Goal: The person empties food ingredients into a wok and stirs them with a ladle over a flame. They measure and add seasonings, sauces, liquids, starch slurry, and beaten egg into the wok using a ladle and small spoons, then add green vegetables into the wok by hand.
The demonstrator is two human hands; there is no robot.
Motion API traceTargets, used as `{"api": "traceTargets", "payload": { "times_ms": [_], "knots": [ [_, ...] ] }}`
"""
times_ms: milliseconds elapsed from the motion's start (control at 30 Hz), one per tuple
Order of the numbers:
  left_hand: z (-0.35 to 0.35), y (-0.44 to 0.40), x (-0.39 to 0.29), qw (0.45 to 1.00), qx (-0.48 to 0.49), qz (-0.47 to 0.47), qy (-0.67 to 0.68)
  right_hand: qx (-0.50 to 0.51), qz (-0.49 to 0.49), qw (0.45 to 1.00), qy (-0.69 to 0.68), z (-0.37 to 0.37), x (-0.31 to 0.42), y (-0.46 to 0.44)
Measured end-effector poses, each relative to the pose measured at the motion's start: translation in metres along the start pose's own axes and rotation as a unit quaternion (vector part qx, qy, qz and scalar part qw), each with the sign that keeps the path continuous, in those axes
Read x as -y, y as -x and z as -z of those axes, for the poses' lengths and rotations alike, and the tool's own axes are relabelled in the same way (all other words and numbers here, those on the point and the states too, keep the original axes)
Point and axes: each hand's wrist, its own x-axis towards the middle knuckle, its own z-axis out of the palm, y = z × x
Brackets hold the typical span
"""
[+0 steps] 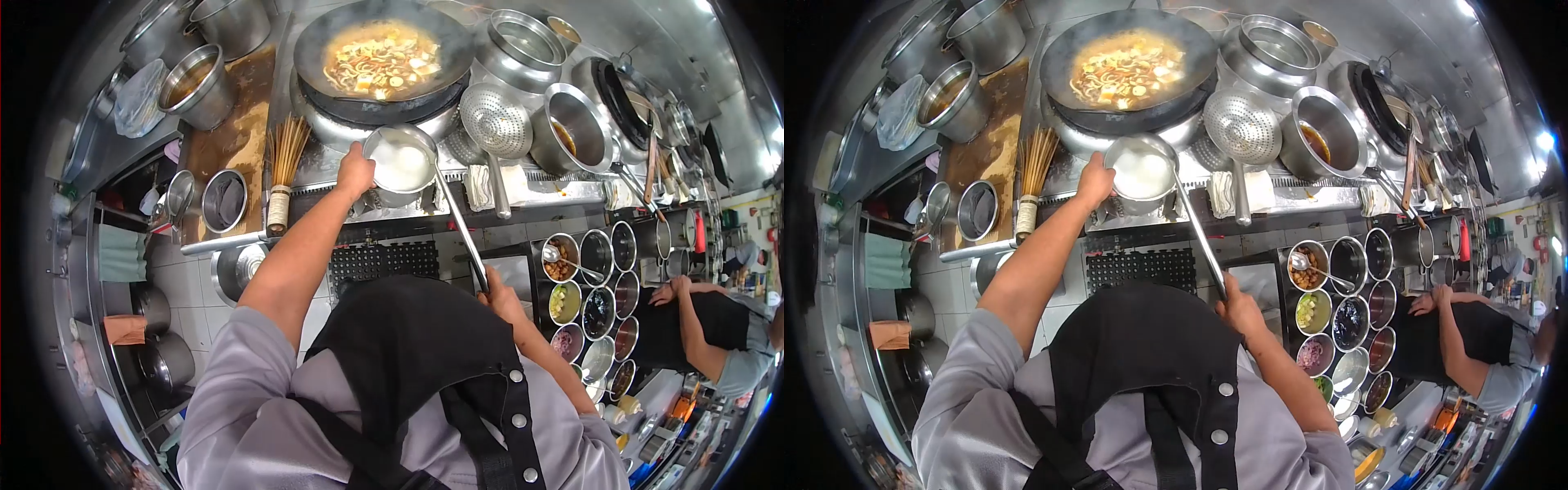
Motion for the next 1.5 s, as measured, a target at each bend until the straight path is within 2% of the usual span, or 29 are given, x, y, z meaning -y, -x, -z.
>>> {"api": "traceTargets", "payload": {
  "times_ms": [67,133,167,200,300,367,433,500,733,767,800,833,867,933,967,1000,1067,1100,1167,1267,1333,1400,1467,1500],
  "knots": [
    [-0.011,-0.012,0.021,0.999,-0.037,-0.018,-0.036,0.0,-0.017,1.0,0.018,-0.015,-0.01,-0.008],
    [-0.017,-0.021,0.032,0.996,-0.06,-0.04,-0.054,0.006,0.033,0.997,-0.069,-0.025,-0.02,-0.013],
    [-0.019,-0.022,0.029,0.995,-0.069,-0.039,-0.057,0.006,0.032,0.997,-0.07,-0.03,-0.028,-0.019],
    [-0.02,-0.023,0.027,0.994,-0.078,-0.037,-0.061,0.035,0.044,0.989,-0.135,-0.032,-0.037,-0.024],
    [-0.025,-0.029,0.034,0.994,-0.076,-0.043,-0.059,0.097,0.036,0.963,-0.25,-0.019,-0.033,-0.022],
    [-0.013,-0.012,0.005,0.998,-0.046,-0.019,-0.032,0.131,0.018,0.944,-0.301,0.004,-0.012,-0.011],
    [-0.011,-0.01,-0.003,1.0,-0.018,0.005,-0.005,0.19,-0.054,0.895,-0.4,0.024,0.007,-0.003],
    [-0.014,-0.023,0.009,0.997,-0.028,-0.048,-0.05,0.201,-0.064,0.881,-0.425,0.027,0.005,-0.003],
    [-0.009,-0.018,-0.007,0.998,-0.008,-0.03,-0.048,0.248,-0.074,0.808,-0.529,0.053,0.01,0.003],
    [-0.011,-0.025,0.001,0.992,-0.031,-0.08,-0.096,0.248,-0.073,0.809,-0.529,0.054,0.007,0.004],
    [-0.014,-0.032,0.011,0.98,-0.054,-0.128,-0.144,0.264,-0.079,0.772,-0.573,0.054,0.003,0.008],
    [-0.017,-0.037,0.025,0.98,-0.055,-0.127,-0.145,0.28,-0.086,0.732,-0.616,0.052,0.0,0.012],
    [-0.019,-0.039,0.038,0.986,-0.048,-0.112,-0.112,0.281,-0.086,0.732,-0.615,0.049,0.003,0.014],
    [-0.016,-0.036,0.042,0.991,-0.043,-0.096,-0.079,0.154,-0.037,0.898,-0.411,0.04,0.011,0.019],
    [-0.008,-0.025,0.024,1.0,0.0,-0.028,-0.011,0.112,0.028,0.936,-0.334,0.035,0.004,0.017],
    [-0.002,-0.015,0.01,0.997,0.042,0.041,0.058,0.113,0.029,0.936,-0.333,0.024,-0.008,0.012],
    [0.0,-0.007,0.0,0.995,0.043,0.04,0.084,-0.004,0.105,0.977,-0.186,0.009,-0.015,0.006],
    [0.001,-0.003,-0.004,0.992,0.046,0.038,0.109,-0.003,0.106,0.977,-0.186,0.008,-0.021,0.005],
    [-0.003,-0.003,-0.001,0.993,0.036,0.032,0.108,0.014,-0.013,0.998,-0.059,0.018,-0.001,0.007],
    [-0.008,-0.01,0.011,0.995,0.038,0.016,0.091,-0.03,0.024,0.999,-0.012,0.008,-0.011,-0.003],
    [-0.013,-0.015,0.02,0.996,0.05,0.007,0.075,-0.02,0.018,1.0,0.002,-0.003,-0.026,-0.013],
    [-0.02,-0.017,0.023,1.0,-0.016,-0.021,-0.001,-0.01,0.011,1.0,0.016,-0.014,-0.044,-0.022],
    [-0.019,-0.019,0.014,0.998,-0.026,-0.021,-0.044,0.013,0.058,0.995,-0.076,-0.018,-0.05,-0.028],
    [-0.018,-0.019,0.01,0.995,-0.035,-0.022,-0.086,0.014,0.057,0.995,-0.076,-0.016,-0.054,-0.028]
  ]
}}
